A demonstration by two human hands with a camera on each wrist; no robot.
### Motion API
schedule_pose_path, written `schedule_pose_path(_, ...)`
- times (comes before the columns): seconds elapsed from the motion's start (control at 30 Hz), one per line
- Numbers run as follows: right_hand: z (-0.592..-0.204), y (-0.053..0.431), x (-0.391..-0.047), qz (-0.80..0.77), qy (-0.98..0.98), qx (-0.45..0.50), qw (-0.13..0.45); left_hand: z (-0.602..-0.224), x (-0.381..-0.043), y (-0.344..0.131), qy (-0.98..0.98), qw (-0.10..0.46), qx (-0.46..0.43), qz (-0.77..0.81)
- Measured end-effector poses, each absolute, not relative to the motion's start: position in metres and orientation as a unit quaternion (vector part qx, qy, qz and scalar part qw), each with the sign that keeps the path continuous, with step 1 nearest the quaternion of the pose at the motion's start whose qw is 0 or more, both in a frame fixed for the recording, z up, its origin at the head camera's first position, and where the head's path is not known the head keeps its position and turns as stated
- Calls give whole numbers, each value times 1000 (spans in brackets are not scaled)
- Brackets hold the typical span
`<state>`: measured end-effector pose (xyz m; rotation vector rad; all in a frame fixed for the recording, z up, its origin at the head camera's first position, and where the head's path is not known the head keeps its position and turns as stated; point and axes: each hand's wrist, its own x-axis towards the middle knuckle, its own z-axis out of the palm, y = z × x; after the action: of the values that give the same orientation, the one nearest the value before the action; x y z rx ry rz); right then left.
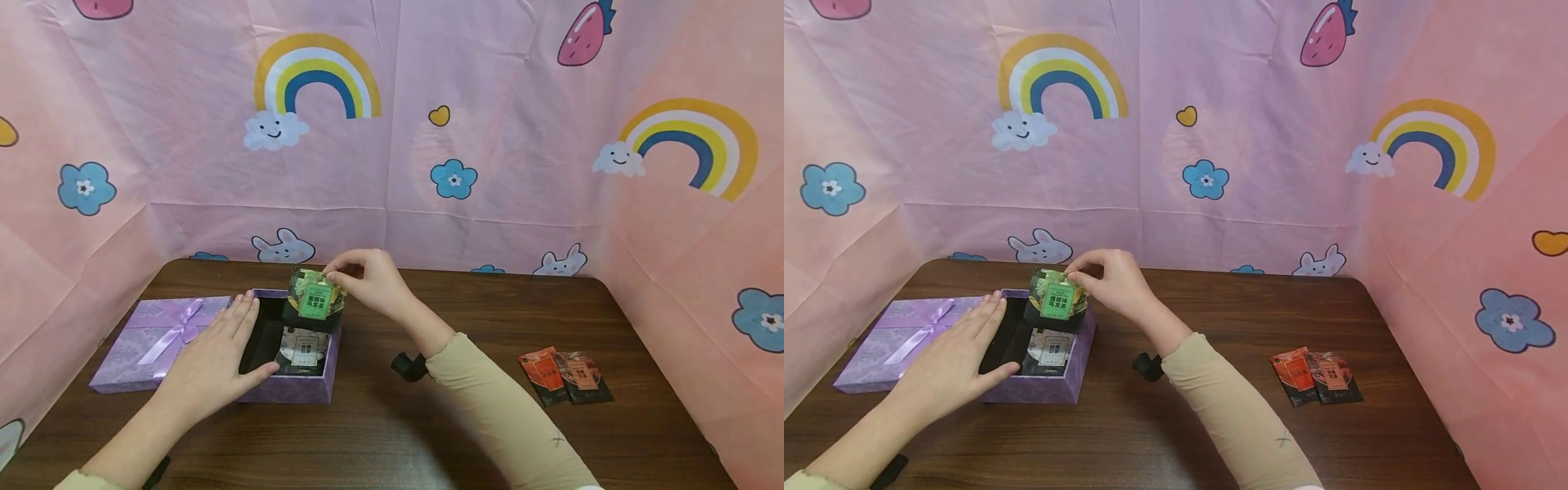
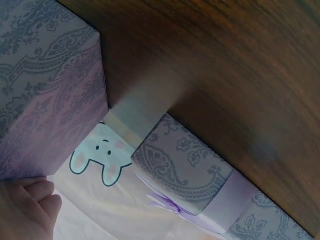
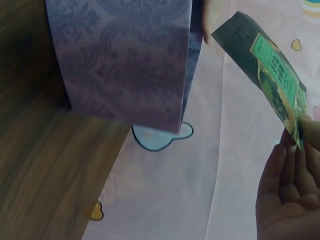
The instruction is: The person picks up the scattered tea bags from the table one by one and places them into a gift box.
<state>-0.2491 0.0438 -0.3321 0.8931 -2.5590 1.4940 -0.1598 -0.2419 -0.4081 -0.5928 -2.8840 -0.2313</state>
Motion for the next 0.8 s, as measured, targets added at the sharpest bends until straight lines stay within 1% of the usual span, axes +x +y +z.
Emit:
schedule_pose_path(0.23, -339, 27, -244, 491, -818, 299, 10, -409, -160, -243, -971, 106, -200, -79)
schedule_pose_path(0.43, -351, 19, -243, 475, -822, 313, 1, -409, -161, -242, -970, 102, -203, -83)
schedule_pose_path(0.63, -364, 18, -242, 467, -826, 314, -28, -408, -161, -242, -972, 92, -201, -83)
schedule_pose_path(0.8, -374, 19, -243, 459, -825, 327, -46, -409, -161, -242, -970, 104, -202, -84)
